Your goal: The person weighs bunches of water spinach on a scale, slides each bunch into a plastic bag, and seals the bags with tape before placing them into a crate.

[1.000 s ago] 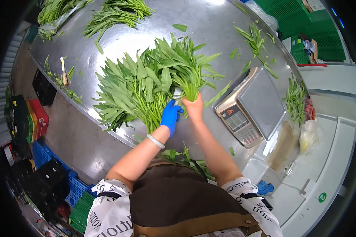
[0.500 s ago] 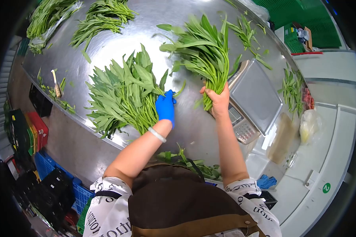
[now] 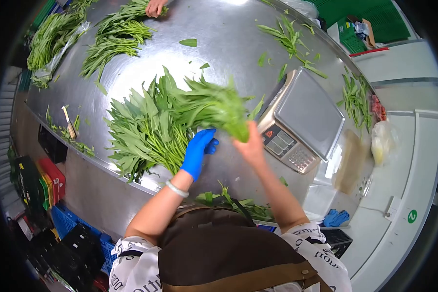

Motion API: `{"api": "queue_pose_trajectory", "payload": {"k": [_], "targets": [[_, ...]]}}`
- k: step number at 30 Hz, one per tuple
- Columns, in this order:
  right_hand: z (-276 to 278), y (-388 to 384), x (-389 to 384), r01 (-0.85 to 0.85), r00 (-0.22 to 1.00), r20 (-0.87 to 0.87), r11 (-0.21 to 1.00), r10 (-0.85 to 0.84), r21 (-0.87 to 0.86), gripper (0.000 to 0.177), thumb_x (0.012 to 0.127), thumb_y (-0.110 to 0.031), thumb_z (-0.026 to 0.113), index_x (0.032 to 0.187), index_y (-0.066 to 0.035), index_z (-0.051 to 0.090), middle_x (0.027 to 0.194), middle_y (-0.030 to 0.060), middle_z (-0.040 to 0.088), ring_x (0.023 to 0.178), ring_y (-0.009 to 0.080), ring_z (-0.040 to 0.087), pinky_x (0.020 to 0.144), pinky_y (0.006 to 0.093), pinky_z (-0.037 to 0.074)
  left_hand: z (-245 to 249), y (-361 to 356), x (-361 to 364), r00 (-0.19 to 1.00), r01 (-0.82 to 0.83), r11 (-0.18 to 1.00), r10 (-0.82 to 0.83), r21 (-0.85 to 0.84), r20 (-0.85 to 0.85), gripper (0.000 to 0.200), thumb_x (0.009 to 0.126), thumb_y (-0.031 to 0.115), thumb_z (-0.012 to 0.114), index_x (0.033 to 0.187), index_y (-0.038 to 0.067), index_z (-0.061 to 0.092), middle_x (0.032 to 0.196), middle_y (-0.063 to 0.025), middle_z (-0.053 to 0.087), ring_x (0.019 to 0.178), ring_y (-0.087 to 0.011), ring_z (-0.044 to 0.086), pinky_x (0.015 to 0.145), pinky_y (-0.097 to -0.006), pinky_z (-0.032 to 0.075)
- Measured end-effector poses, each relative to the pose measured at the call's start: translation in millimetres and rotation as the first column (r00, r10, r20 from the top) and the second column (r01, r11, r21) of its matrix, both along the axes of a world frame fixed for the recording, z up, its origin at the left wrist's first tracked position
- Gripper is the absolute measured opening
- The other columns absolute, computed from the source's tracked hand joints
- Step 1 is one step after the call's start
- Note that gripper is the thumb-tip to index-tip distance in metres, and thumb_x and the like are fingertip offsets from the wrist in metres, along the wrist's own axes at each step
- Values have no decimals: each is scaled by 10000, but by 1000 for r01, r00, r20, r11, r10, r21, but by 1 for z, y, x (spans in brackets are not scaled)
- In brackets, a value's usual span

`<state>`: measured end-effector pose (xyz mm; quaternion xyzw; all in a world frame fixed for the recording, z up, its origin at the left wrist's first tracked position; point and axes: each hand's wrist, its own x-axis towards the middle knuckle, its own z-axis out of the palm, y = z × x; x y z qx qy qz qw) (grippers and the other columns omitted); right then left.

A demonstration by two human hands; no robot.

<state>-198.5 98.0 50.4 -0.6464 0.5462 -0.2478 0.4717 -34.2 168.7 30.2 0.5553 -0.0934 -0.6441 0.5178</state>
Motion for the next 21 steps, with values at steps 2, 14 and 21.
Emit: {"api": "queue_pose_trajectory", "payload": {"k": [2,14,21], "targets": [[42,-18,-31,142,978,-106,941,-182,-307,496,720,-126,760,1124,-35,486,1017,99,593,891,210,593,794,348,482,25,12,8,994,102,991,-98,-82,52,246,932,224,524,1020,13,615,824,-49,629,686,-121,554,664,-247,454],[1,-69,-234,477,823,-215,845,-525,-241,462,740,-81,717,1116,17,467,999,125,598,888,214,594,800,311,465,-30,169,50,907,-202,961,110,191,405,181,931,222,567,961,52,622,828,-26,611,713,-101,546,663,-228,431],[61,-47,-191,-67,571,-553,637,-607,-768,640,720,-186,770,1221,49,448,1170,167,541,1084,284,519,939,370,409,-25,135,51,914,-265,951,195,158,355,423,886,234,643,1221,8,518,1159,-66,572,1032,-154,529,911,-284,407]]}}
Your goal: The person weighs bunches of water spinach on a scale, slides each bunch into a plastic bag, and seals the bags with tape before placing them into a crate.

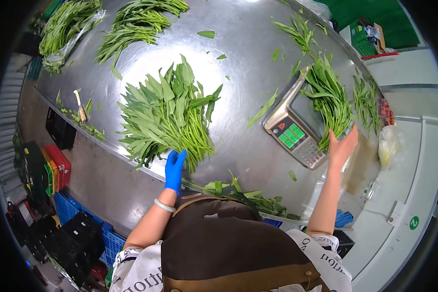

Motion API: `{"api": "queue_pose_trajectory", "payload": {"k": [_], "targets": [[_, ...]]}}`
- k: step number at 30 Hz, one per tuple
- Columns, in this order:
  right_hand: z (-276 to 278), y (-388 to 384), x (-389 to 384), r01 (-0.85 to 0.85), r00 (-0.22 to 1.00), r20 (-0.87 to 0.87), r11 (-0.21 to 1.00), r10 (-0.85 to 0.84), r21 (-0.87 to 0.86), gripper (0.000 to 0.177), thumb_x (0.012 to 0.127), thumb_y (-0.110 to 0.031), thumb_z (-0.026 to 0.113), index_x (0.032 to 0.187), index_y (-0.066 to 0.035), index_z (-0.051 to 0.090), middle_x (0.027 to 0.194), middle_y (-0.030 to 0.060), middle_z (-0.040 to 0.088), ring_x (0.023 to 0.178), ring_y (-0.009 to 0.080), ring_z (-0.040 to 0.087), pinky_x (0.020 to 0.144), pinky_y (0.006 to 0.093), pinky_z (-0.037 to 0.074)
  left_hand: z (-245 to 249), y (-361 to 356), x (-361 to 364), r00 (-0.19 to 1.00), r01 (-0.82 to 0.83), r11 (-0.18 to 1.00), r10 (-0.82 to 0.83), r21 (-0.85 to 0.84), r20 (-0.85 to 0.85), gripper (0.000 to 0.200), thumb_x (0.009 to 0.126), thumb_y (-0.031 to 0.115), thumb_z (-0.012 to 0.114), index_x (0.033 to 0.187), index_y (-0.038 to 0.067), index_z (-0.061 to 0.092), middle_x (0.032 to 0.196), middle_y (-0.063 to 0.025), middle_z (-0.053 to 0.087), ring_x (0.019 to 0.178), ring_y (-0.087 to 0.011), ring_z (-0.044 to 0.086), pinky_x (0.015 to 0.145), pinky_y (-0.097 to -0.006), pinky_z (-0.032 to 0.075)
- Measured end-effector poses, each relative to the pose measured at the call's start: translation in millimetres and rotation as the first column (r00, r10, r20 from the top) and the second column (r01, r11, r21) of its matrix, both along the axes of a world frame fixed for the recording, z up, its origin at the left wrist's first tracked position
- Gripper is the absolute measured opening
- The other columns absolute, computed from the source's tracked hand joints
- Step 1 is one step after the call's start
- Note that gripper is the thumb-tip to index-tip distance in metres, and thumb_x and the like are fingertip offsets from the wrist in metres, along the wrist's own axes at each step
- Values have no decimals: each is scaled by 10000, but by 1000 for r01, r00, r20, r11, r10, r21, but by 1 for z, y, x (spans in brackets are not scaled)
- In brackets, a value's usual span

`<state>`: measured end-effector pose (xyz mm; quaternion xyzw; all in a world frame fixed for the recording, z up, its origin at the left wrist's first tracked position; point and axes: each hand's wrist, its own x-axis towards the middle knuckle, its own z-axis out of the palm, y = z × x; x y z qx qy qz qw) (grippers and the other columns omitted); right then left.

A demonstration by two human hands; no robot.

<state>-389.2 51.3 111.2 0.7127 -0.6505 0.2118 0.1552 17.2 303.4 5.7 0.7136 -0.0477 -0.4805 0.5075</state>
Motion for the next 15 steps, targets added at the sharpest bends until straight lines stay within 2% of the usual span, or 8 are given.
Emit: {"api": "queue_pose_trajectory", "payload": {"k": [1,3,4,5,6,9,12,15], "targets": [[0,9,24,-61,998,-25,995,59,-85,635,733,-196,763,1237,38,456,1197,161,530,1107,282,510,946,374,408,4,-8,-2,999,4,1000,-4,10,-32,448,880,242,649,1235,4,513,1178,-72,573,1049,-161,532,917,-291,406],[-16,37,87,-367,788,600,888,139,276,494,767,-154,725,1198,-21,524,1179,169,548,1056,300,543,950,395,405,1,-16,-5,998,20,999,-21,-25,-52,529,861,261,670,1281,-2,485,1242,-90,556,1111,-180,518,953,-316,391],[-27,56,126,-502,685,728,742,26,445,467,794,-196,711,1194,-30,536,1185,161,551,1054,293,548,957,385,404,5,-23,-10,999,-1,999,-1,-32,-53,537,857,259,675,1284,-2,483,1240,-90,557,1112,-181,518,953,-317,392],[-67,70,145,-607,729,669,593,149,530,467,828,-241,683,1207,-21,523,1190,156,559,1091,277,545,968,367,408,7,-28,-13,998,-23,999,21,-39,-52,544,853,258,679,1287,-3,480,1238,-89,558,1112,-182,519,954,-319,392],[-78,85,180,-707,631,775,445,46,549,498,838,-271,673,1227,-10,505,1212,160,557,1127,279,542,991,363,398,0,-31,-15,996,-65,997,62,-39,-64,535,842,242,691,1274,-1,489,1214,-82,570,1077,-185,541,926,-316,418],[-139,112,249,-765,412,749,250,-518,593,579,794,-249,727,1230,46,484,1132,194,597,1066,241,581,937,348,441,2,-39,-17,986,-92,989,74,-113,-151,515,837,229,695,1259,5,504,1182,-68,587,1031,-179,566,882,-304,449],[-136,117,285,-757,444,617,96,-650,646,550,775,-228,744,1207,14,505,1063,129,615,979,168,580,847,326,448,-11,-44,-4,946,-129,987,93,-96,-311,456,832,210,695,1226,38,544,1140,-47,615,990,-172,593,858,-304,469],[-102,97,280,-866,421,746,17,-516,500,489,775,-171,739,1171,0,508,1016,88,614,927,153,575,818,310,440,18,-42,12,921,-167,977,105,-135,-376,384,806,132,670,1163,28,575,1065,-68,641,965,-189,618,858,-329,492]]}}
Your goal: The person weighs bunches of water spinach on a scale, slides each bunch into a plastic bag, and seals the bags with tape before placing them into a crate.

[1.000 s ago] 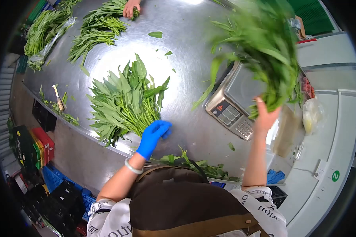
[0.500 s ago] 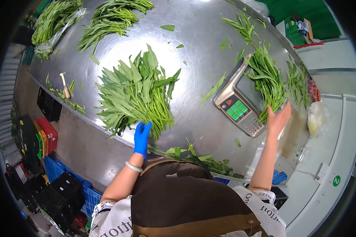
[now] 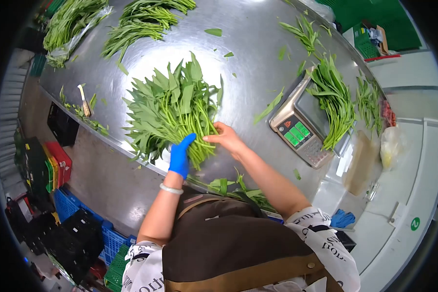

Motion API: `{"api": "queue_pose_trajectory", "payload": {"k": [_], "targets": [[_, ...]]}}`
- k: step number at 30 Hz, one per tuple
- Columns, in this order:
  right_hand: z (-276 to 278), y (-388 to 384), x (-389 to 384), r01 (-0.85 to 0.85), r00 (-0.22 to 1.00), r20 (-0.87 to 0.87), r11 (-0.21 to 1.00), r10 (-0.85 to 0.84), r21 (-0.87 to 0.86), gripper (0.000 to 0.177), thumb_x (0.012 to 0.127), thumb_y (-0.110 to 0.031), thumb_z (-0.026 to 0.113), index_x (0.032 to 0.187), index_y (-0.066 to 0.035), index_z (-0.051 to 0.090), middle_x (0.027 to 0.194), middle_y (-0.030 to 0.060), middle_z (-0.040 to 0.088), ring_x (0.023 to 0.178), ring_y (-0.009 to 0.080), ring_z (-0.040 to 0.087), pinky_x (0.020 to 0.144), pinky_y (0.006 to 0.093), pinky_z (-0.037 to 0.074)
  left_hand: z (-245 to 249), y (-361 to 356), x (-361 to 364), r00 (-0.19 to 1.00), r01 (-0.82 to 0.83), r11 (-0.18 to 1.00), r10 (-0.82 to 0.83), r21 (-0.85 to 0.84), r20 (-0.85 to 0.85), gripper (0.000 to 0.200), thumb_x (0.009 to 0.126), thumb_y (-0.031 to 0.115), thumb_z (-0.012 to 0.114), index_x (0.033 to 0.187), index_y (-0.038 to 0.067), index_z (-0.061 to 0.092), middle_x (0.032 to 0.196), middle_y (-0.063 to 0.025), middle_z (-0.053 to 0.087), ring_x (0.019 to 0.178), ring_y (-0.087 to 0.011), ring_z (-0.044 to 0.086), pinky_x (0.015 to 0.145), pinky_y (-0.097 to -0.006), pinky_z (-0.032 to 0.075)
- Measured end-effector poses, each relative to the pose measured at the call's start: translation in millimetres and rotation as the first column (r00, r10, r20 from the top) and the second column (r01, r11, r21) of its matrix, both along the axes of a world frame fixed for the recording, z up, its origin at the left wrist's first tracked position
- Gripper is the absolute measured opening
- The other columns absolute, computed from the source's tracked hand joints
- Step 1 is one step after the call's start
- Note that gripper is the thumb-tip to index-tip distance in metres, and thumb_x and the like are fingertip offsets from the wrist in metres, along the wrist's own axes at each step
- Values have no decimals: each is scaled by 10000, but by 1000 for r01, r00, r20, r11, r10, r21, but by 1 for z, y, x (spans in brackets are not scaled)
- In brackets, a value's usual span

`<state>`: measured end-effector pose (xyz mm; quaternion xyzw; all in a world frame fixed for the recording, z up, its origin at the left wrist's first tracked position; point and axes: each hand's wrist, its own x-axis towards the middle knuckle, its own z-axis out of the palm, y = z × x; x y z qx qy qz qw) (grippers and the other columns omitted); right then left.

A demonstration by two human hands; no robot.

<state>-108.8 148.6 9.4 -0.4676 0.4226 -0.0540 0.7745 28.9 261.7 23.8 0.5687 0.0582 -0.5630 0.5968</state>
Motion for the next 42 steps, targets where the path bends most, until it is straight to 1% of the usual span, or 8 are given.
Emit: {"api": "queue_pose_trajectory", "payload": {"k": [4,6,8,19,25,31,35,42], "targets": [[24,8,-16,189,943,301,971,-139,-143,368,807,-105,680,1119,-18,508,1089,75,579,986,146,552,884,303,437,-4,24,10,967,-101,978,52,-183,-251,390,830,127,590,1199,10,541,1124,-132,626,1034,-263,609,936,-399,474],[22,5,-21,165,960,219,985,-172,53,324,836,-93,599,1138,-30,502,1111,70,553,994,165,556,897,310,446,-28,34,11,870,-131,973,21,-190,-492,387,830,101,590,1203,14,537,1127,-130,621,1030,-270,608,928,-413,482],[3,7,-24,215,966,97,954,-238,207,320,842,-94,569,1150,-42,496,1052,58,562,959,171,573,864,297,455,-39,32,0,909,-108,985,42,-137,-415,375,828,98,585,1195,28,551,1146,-124,616,1066,-283,588,947,-424,467],[0,14,-64,558,795,390,812,-464,-171,157,850,-39,480,999,-9,519,887,74,601,830,142,562,777,286,435,-46,35,3,858,-102,983,8,-155,-513,357,831,110,586,1175,15,560,1122,-125,622,1042,-279,596,942,-422,470],[-27,39,-65,-125,988,-100,989,117,-78,245,864,-168,553,1043,-3,531,913,91,618,828,144,579,773,292,449,-43,25,-11,943,56,991,-93,-122,-319,380,844,122,602,1205,14,549,1133,-118,622,1039,-242,603,906,-374,492],[-15,43,-33,38,999,-7,999,-39,-34,507,821,-279,705,1205,-3,520,1098,87,624,949,152,588,861,298,460,-49,30,-13,961,131,985,-155,-117,-228,444,911,229,584,1285,15,476,1195,-104,587,1051,-212,594,900,-343,487],[-19,46,-23,84,991,-72,952,-110,-295,464,806,-239,712,1163,5,545,1056,84,624,916,139,590,828,286,468,-43,30,-12,970,189,973,-206,-136,-129,462,908,211,594,1309,27,457,1222,-81,574,1074,-208,579,923,-333,468],[-12,19,-61,428,900,57,900,-433,83,412,808,-229,702,1116,-15,529,951,66,635,824,142,605,775,288,483,-44,38,-8,949,190,972,-218,-137,-229,438,830,93,646,1242,12,522,1158,-91,614,1034,-204,601,907,-335,482]]}}
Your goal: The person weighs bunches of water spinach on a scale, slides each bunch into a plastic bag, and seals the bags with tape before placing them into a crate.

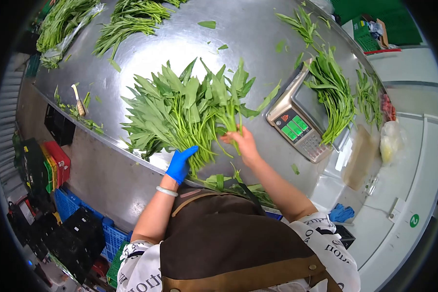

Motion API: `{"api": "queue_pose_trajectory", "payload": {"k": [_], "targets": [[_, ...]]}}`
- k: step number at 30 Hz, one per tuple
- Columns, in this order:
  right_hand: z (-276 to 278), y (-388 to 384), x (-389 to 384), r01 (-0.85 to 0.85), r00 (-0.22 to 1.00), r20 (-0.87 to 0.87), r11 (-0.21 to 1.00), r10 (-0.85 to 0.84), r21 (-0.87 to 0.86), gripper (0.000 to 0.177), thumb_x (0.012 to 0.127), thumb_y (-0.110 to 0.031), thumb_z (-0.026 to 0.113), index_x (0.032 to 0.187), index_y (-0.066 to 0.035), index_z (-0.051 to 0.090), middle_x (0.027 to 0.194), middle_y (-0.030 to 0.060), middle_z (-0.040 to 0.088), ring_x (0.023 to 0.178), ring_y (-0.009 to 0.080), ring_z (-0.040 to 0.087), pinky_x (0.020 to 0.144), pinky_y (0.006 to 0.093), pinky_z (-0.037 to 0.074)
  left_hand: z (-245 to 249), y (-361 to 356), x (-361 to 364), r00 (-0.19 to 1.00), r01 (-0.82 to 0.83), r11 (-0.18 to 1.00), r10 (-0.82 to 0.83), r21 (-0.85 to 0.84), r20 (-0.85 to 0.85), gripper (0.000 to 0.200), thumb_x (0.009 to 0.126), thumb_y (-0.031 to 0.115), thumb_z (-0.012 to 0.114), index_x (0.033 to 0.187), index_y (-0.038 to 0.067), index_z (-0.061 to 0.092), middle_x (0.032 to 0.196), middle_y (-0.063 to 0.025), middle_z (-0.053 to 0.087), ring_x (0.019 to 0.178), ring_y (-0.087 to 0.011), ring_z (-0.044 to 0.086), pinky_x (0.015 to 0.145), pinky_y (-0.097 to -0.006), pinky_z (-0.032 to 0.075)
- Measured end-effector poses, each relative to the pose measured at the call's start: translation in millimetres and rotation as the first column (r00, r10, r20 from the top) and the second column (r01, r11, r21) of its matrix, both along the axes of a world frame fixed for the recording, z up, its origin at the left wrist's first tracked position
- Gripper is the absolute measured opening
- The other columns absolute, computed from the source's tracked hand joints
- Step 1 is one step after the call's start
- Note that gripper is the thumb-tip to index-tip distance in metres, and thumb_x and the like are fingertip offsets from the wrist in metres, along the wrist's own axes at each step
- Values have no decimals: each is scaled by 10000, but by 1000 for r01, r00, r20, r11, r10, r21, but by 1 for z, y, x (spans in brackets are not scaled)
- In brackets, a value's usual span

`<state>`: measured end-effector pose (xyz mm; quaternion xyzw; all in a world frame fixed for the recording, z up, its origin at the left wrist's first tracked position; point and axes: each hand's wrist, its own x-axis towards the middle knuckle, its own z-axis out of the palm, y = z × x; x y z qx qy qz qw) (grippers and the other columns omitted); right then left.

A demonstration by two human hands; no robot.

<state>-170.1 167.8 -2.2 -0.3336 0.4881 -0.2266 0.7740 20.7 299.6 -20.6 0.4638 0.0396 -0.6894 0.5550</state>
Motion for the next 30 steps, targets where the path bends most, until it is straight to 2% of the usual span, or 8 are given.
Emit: {"api": "queue_pose_trajectory", "payload": {"k": [2,7,14,15,19,22,26,30], "targets": [[3,5,7,-119,987,-105,993,119,4,411,793,-233,717,1079,-17,516,896,66,632,787,147,606,765,284,482,-4,-4,-5,1000,-7,1000,7,10,-14,425,801,75,649,1207,1,546,1123,-94,630,995,-206,616,880,-330,493],[0,25,27,-329,921,-168,934,350,142,267,773,-265,750,916,-93,605,752,-30,580,628,71,468,541,251,345,-9,-4,-5,998,-5,1000,4,24,55,424,784,67,644,1194,1,556,1113,-97,635,974,-209,621,851,-332,502],[5,8,3,-182,982,60,982,178,58,257,782,-138,713,993,-46,598,898,24,617,779,110,569,729,267,463,7,2,-1,1000,-4,999,5,-35,10,452,826,106,654,1246,14,517,1144,-91,621,1029,-210,603,909,-335,480],[8,6,3,-213,974,84,977,209,34,266,786,-89,692,1011,-29,563,881,26,600,751,108,563,683,272,472,5,1,-2,1000,0,999,1,-41,20,451,822,102,656,1243,15,519,1143,-90,620,1031,-208,602,910,-334,479],[11,16,16,-341,940,-17,938,340,-58,315,759,-86,719,989,-66,504,757,1,533,631,90,522,535,257,437,6,-9,-14,997,-14,997,20,-71,78,410,806,74,659,1198,20,552,1093,-79,639,990,-189,612,884,-319,483],[6,21,21,-383,923,-45,924,382,4,348,743,-94,742,994,-76,501,729,-8,518,629,85,514,534,257,432,19,-17,-18,983,0,998,11,-59,181,374,778,52,672,1140,19,585,1039,-73,656,938,-180,624,850,-306,491],[9,13,5,-372,898,-319,910,303,-184,247,764,-70,648,999,-19,595,836,26,611,706,114,566,641,271,463,18,-10,-12,981,26,999,-21,-26,195,382,754,33,675,1126,13,591,1025,-78,660,912,-183,632,825,-308,502],[16,4,-6,-279,942,-221,956,253,-95,242,787,-86,615,1021,-23,612,834,32,626,720,125,570,690,279,466,20,-10,-13,984,15,999,-10,-28,179,397,744,32,674,1130,-2,588,1012,-93,662,883,-192,640,807,-314,512]]}}
